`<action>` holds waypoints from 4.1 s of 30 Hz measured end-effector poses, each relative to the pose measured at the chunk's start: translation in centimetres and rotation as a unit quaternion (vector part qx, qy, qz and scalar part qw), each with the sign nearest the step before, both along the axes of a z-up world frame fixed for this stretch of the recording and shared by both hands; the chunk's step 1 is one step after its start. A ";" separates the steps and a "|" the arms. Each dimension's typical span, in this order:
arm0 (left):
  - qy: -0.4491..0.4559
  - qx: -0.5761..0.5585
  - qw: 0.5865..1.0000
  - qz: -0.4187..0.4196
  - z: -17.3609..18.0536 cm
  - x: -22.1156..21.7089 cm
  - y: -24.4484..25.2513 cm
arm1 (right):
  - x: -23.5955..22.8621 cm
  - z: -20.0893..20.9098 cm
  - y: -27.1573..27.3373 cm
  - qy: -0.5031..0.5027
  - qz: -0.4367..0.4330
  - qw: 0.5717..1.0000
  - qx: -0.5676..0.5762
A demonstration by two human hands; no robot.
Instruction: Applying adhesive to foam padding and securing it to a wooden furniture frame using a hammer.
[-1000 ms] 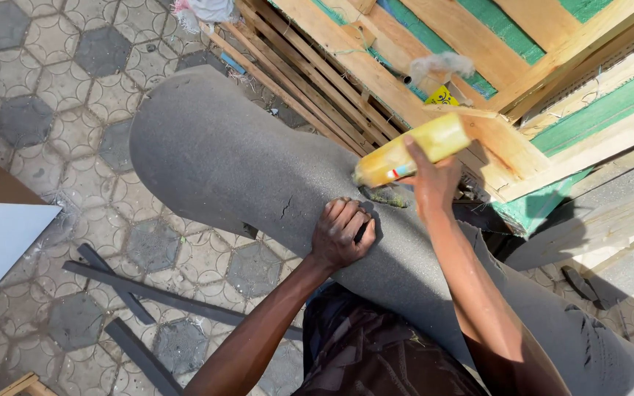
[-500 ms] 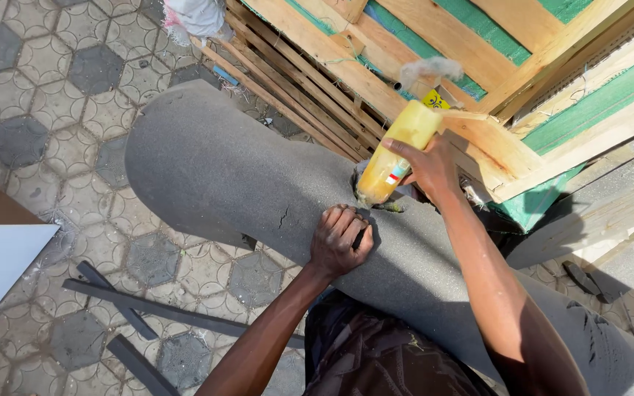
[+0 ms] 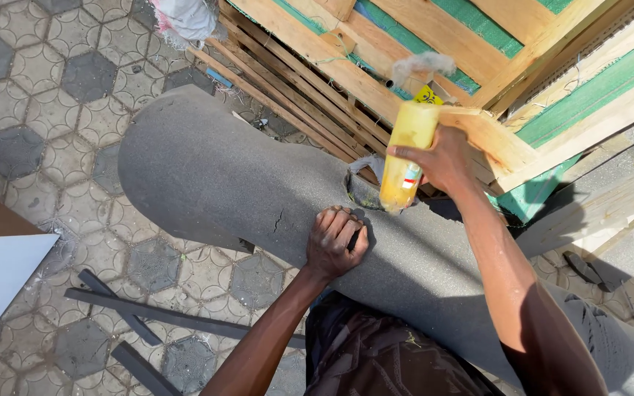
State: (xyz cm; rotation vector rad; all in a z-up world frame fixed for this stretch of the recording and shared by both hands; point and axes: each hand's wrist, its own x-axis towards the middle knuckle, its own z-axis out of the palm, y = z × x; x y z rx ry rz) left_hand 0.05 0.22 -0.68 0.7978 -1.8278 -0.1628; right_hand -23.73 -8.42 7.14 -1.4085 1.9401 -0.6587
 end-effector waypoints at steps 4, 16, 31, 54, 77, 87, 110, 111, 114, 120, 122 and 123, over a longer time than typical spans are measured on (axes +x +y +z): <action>-0.010 -0.001 1.000 -0.006 0.5 0.1 -0.1 | -0.4 1.4 1.4 0.017 -0.002 0.999 -0.047; -0.018 0.016 1.000 -0.011 0.9 0.4 0.3 | 0.6 2.0 6.5 0.030 -0.138 0.972 -0.190; -0.016 0.001 1.000 -0.007 -0.4 0.3 0.3 | 8.1 0.8 4.4 0.071 0.001 0.977 -0.201; 0.005 -0.007 1.000 0.014 1.7 0.8 0.6 | 5.3 1.6 4.6 -0.048 -0.007 0.979 -0.198; -0.019 -0.019 1.000 0.009 2.5 -2.4 -2.3 | -2.8 2.1 2.4 -0.291 -0.128 0.945 -0.081; -0.056 -0.004 0.998 0.007 1.6 -4.9 -3.8 | -6.1 -0.6 3.7 -0.473 -0.271 0.834 -0.079; -0.045 0.215 0.952 -0.212 5.3 2.6 -4.6 | 3.4 5.5 5.2 -0.339 -0.522 0.779 -0.077; -0.026 0.247 0.937 -0.247 6.2 2.9 -5.0 | 3.9 6.2 5.8 -0.324 -0.503 0.797 -0.081; -0.043 0.246 0.942 -0.224 4.4 4.7 -6.7 | 5.2 7.2 7.0 -0.261 -0.533 0.802 -0.073; -0.151 0.179 0.956 -0.178 1.3 9.0 -12.7 | 7.4 8.1 7.6 -0.139 -0.499 0.854 -0.050; -0.142 0.187 0.953 -0.190 2.6 9.1 -12.6 | 8.3 8.3 7.1 -0.149 -0.457 0.874 -0.067; -0.133 0.187 0.952 -0.204 3.3 9.1 -13.0 | 8.6 8.3 6.4 -0.159 -0.416 0.891 -0.091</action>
